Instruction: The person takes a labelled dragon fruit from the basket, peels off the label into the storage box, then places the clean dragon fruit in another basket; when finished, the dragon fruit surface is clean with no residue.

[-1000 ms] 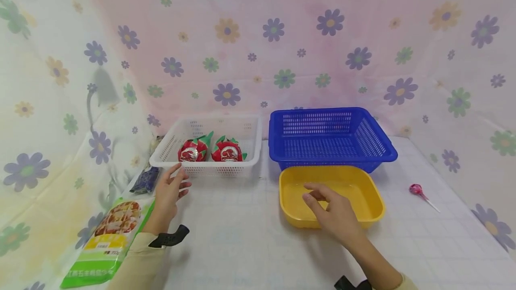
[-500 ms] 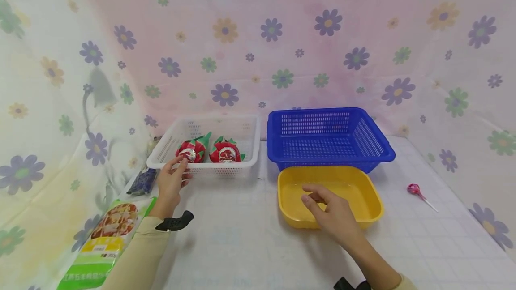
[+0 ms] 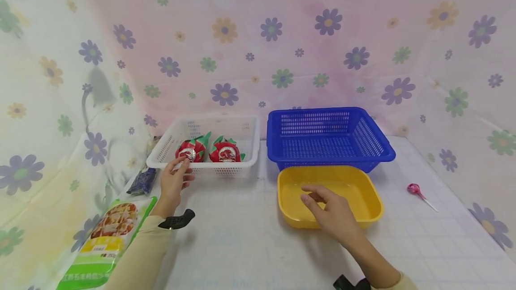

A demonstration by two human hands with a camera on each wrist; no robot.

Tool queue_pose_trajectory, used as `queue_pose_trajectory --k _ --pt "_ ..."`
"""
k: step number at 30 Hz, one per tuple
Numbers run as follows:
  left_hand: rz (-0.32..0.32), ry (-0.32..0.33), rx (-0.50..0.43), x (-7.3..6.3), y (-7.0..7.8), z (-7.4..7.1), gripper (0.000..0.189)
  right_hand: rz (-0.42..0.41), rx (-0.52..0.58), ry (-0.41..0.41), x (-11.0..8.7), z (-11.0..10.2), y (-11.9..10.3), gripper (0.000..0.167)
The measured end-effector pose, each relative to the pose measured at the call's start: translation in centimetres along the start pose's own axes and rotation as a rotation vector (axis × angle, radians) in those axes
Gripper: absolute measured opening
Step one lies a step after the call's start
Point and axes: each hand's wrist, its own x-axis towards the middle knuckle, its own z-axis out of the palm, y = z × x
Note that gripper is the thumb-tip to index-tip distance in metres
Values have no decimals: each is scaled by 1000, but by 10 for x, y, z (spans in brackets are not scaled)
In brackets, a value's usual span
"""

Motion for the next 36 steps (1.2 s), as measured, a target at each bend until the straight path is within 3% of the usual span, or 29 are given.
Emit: queue_pose_trajectory --k 13,19,27,31,36 --pt "10 -26 12 1 -4 1 45 -14 -39 -82 17 1 -5 49" --pt "10 -25 12 1 -4 1 43 -5 -17 -152 38 8 -14 49" --pt "15 -29 13 2 -7 5 45 -80 -31 -190 72 17 -31 38" --pt "17 -39 19 1 -7 4 49 -51 -15 -195 87 28 -37 35" --pt "26 -28 26 0 -6 0 47 -80 -22 -206 104 44 -45 34"
